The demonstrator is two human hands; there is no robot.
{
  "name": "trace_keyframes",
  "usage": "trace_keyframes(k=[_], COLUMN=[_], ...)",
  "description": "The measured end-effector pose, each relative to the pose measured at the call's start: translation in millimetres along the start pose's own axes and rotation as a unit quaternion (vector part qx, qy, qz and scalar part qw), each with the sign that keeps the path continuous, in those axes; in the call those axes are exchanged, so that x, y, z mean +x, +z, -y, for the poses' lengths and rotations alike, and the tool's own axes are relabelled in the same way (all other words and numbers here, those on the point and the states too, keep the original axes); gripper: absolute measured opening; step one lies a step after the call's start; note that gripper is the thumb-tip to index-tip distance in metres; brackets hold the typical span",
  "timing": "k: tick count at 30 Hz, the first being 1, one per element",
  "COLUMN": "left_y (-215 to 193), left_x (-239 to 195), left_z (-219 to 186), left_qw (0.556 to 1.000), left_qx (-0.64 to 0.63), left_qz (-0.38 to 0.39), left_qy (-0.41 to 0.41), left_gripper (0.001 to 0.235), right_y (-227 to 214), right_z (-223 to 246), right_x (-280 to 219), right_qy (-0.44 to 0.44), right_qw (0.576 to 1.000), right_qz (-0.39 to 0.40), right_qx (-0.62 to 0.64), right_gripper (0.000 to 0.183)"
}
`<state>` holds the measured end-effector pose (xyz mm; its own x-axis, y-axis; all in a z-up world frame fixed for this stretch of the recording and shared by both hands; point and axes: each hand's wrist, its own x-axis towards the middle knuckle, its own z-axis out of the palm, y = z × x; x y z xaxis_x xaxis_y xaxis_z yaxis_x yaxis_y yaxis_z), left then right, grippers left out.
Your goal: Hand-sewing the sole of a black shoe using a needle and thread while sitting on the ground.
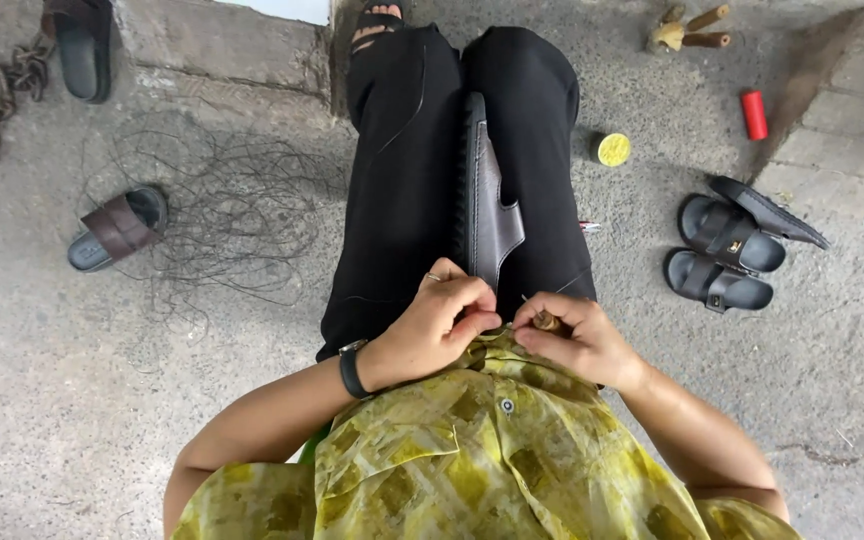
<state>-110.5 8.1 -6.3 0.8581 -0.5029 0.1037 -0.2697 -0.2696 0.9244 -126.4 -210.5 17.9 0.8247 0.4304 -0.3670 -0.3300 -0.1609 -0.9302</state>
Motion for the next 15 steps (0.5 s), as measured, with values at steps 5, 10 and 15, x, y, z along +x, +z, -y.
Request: trace_keyframes(k=[5,10,15], left_y=[-10,-15,-28], left_x=[1,-5,8], left_z=[-13,-21,-38], left_qw=[0.991,0.998,0.995], left_qx=[-0.096,0.041,-0.042], left_qz=[0.03,0.044,-0.081], left_qy=[-0.092,0.001,0.032], left_gripper=[0.018,0.013,0.017], right_y=[3,6,-89], right_z=[0,18,-9], right_x=[1,19,17], right_qy=[0.014,-0.105,-0.166], right_qw=[0.998,0.994,0.985], right_qz=[0.01,-0.027,0.048], right_qx=[0.055,-0.013,-0.011], right_gripper=[0.007,0.024,0.005])
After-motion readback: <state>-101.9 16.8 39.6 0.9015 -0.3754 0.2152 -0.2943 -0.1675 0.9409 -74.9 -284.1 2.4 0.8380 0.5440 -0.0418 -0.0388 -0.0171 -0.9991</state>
